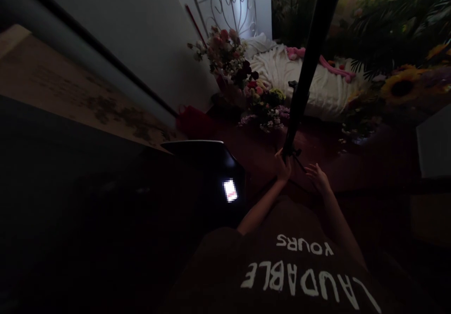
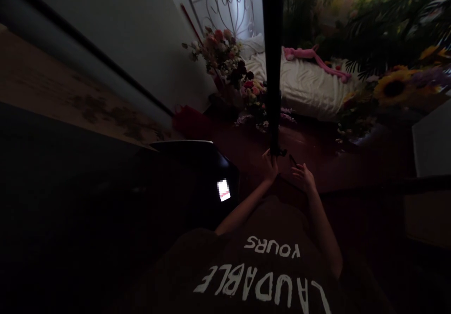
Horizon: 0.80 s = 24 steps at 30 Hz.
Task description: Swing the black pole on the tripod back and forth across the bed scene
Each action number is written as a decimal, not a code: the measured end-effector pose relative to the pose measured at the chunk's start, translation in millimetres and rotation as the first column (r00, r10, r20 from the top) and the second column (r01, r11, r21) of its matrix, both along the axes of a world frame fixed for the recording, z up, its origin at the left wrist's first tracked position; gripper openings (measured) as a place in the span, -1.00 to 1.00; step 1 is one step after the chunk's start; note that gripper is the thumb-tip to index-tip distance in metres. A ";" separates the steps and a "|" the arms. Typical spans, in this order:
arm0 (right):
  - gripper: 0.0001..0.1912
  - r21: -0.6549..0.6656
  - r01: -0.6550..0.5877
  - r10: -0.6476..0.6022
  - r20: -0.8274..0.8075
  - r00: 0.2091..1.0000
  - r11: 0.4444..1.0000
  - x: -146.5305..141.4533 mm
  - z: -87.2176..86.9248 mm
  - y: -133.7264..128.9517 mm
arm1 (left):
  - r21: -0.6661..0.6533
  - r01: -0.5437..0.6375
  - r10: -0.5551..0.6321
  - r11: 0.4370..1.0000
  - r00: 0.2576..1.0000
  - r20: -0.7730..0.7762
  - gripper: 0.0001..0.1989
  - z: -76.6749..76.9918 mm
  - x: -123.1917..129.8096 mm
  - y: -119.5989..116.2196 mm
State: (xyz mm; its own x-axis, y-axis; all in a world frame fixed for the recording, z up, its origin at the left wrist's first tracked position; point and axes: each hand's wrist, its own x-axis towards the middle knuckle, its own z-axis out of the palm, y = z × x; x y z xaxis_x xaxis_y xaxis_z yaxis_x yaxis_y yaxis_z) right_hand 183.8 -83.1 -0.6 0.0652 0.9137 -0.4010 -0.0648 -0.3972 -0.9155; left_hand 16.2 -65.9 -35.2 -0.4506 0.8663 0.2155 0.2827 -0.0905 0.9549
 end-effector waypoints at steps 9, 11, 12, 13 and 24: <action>-0.90 -0.304 0.499 -0.561 -0.165 0.811 0.811 94.1 -9.9 -74.6 | -0.373 0.534 -0.542 0.759 0.835 0.091 -0.78 -32.5 60.0 -18.9; -0.93 -0.298 0.570 -0.626 -0.142 0.767 0.766 105.8 -1.6 -86.0 | -0.258 0.714 -0.725 0.651 0.686 0.067 -0.76 -16.6 86.4 -14.3; -0.94 -0.288 0.603 -0.653 -0.123 0.748 0.744 111.1 3.1 -90.8 | -0.200 0.789 -0.799 0.581 0.600 0.046 -0.73 -6.5 100.9 -12.9; -0.93 -0.271 0.632 -0.675 -0.108 0.730 0.726 116.1 8.0 -95.2 | -0.142 0.849 -0.856 0.508 0.516 0.020 -0.70 4.4 115.7 -12.0; -0.33 0.062 0.800 -0.802 0.098 0.590 0.596 155.4 60.1 -129.4 | 0.137 0.985 -0.988 0.106 0.120 -0.100 -0.54 89.9 232.6 -14.2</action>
State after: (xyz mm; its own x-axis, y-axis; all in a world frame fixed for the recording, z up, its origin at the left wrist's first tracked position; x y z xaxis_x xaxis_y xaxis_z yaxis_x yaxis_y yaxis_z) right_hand 339.2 -212.5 59.5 0.8131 0.4760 -0.3351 -0.2570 -0.2230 -0.9403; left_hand 248.9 -80.1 54.8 0.7722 0.5117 0.3766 -0.1748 -0.3988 0.9002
